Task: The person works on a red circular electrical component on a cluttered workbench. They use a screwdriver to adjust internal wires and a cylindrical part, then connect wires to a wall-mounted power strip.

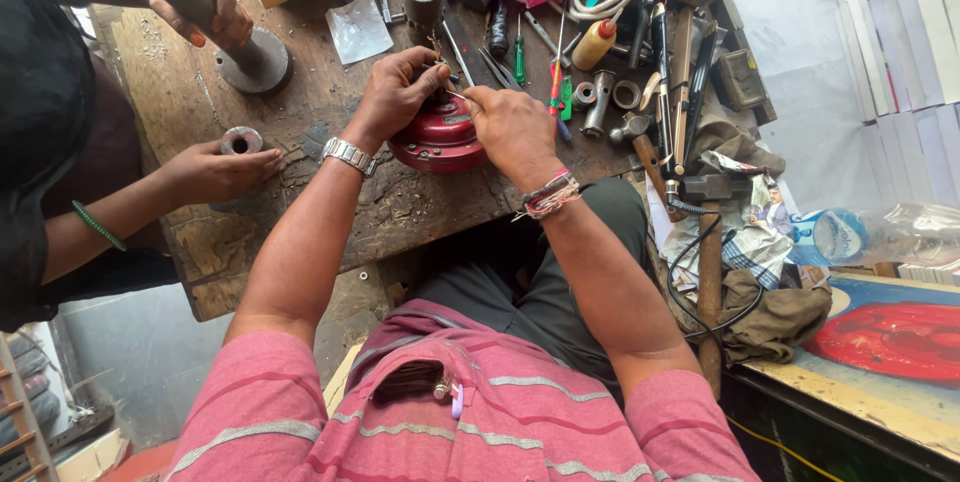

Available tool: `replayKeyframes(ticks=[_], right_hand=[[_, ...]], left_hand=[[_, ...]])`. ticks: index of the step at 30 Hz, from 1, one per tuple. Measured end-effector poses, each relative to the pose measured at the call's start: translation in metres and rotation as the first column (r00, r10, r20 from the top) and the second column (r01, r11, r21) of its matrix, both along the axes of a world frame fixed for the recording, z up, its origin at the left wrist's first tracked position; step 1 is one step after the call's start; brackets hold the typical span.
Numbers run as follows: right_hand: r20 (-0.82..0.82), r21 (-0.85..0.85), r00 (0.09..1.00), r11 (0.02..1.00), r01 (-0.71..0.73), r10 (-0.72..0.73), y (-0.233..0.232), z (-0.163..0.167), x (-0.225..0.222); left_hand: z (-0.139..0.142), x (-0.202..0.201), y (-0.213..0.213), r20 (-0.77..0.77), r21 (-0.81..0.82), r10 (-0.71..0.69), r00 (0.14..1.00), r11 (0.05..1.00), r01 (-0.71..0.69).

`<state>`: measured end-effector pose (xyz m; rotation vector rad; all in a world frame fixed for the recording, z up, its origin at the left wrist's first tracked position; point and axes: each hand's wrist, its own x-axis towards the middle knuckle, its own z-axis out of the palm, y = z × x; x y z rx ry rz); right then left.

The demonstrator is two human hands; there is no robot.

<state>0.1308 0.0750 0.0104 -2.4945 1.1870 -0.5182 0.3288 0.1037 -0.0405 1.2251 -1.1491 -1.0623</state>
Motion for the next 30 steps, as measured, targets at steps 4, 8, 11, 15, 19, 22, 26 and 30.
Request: replayKeyframes(ticks=[4,8,11,15,19,22,26,30], right_hand=[[-0.032,0.029,0.999,1.000,0.000,0.001,-0.002,0.000,0.003],[-0.007,0.165,1.000,0.986,0.011,-0.010,-0.007,0.003,0.001],[-0.019,-0.094,0.999,0.994,-0.046,0.045,0.000,0.003,0.003],[-0.171,-0.078,0.985,0.997,-0.002,-0.011,0.006,0.001,0.009],[-0.037,0.163,0.999,0.986,0.019,-0.014,-0.011,0.003,0.005],[0.051,0.253,0.999,0.967,-0.031,0.018,-0.023,0.001,0.001],[0.026,-0.177,0.983,0.968,-0.175,0.183,-0.035,-0.008,-0.003],[0.238,0.155,0.937,0.943,-0.296,0.255,-0.055,-0.017,-0.003]], left_hand=[[0.001,0.000,0.001,-0.013,-0.005,-0.007,1.000,1.000,0.006],[0.002,0.001,0.001,-0.002,-0.013,-0.019,1.000,1.000,0.019],[0.002,0.000,0.001,0.013,0.004,-0.008,1.000,1.000,0.008],[0.002,0.000,0.002,-0.024,-0.001,-0.023,0.999,1.000,0.023],[0.003,0.002,0.004,0.043,-0.013,-0.018,0.999,1.000,0.018],[0.004,0.003,0.002,-0.004,-0.011,-0.057,0.998,0.998,0.057],[0.003,0.004,0.002,-0.046,0.000,-0.071,0.996,0.997,0.071],[0.001,0.005,0.001,-0.122,0.005,-0.100,0.988,0.995,0.102]])
